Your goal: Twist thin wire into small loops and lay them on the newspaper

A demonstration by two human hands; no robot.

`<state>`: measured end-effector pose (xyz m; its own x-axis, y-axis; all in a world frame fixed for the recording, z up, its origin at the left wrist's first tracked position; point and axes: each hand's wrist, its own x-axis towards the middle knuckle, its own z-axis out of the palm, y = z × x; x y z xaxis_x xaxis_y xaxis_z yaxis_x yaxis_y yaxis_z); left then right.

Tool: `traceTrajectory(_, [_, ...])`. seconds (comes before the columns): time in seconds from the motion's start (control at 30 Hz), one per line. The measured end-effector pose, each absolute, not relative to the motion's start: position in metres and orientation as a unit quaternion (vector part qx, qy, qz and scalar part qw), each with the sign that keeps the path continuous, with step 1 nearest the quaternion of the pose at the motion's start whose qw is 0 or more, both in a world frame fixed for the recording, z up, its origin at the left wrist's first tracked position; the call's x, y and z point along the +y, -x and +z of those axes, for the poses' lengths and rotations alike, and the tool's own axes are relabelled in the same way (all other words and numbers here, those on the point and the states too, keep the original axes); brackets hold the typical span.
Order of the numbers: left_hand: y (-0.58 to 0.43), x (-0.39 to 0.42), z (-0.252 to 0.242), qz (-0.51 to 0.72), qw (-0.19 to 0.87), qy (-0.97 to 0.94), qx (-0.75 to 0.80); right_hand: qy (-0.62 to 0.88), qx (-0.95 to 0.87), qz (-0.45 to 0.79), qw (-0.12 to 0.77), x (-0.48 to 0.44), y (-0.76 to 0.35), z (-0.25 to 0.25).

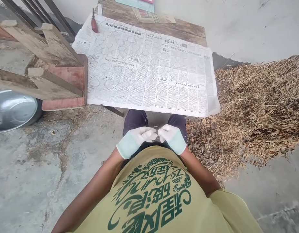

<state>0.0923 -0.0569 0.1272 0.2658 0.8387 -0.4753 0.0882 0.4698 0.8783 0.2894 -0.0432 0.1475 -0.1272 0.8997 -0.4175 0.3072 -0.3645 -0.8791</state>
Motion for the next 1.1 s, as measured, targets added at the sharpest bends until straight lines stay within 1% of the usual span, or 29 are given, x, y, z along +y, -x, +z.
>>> traceTrajectory(0.13, [-0.085,-0.051,0.13,0.313,0.706,-0.406,0.489,0.614,-0.49,0.557,0.27,-0.045,-0.289,0.148])
traceTrajectory(0.27, [-0.08,-0.044,0.12,0.34,0.722,-0.384,0.465,0.615,-0.502,0.544,0.272,-0.045,-0.291,0.154])
traceTrajectory(0.47, [-0.08,-0.027,0.1,0.402,0.746,-0.338,0.411,0.598,-0.479,0.592,0.249,-0.044,-0.293,0.166])
traceTrajectory(0.63, [-0.084,-0.021,0.089,0.44,0.756,-0.348,0.337,0.574,-0.481,0.618,0.242,-0.044,-0.294,0.167])
traceTrajectory(0.8, [-0.089,-0.028,0.077,0.483,0.742,-0.302,0.353,0.572,-0.486,0.613,0.247,-0.044,-0.295,0.165])
traceTrajectory(0.93, [-0.087,-0.026,0.074,0.483,0.756,-0.279,0.342,0.573,-0.492,0.611,0.24,-0.044,-0.295,0.164])
traceTrajectory(1.1, [-0.079,-0.015,0.074,0.474,0.763,-0.321,0.3,0.552,-0.5,0.631,0.219,-0.044,-0.294,0.163])
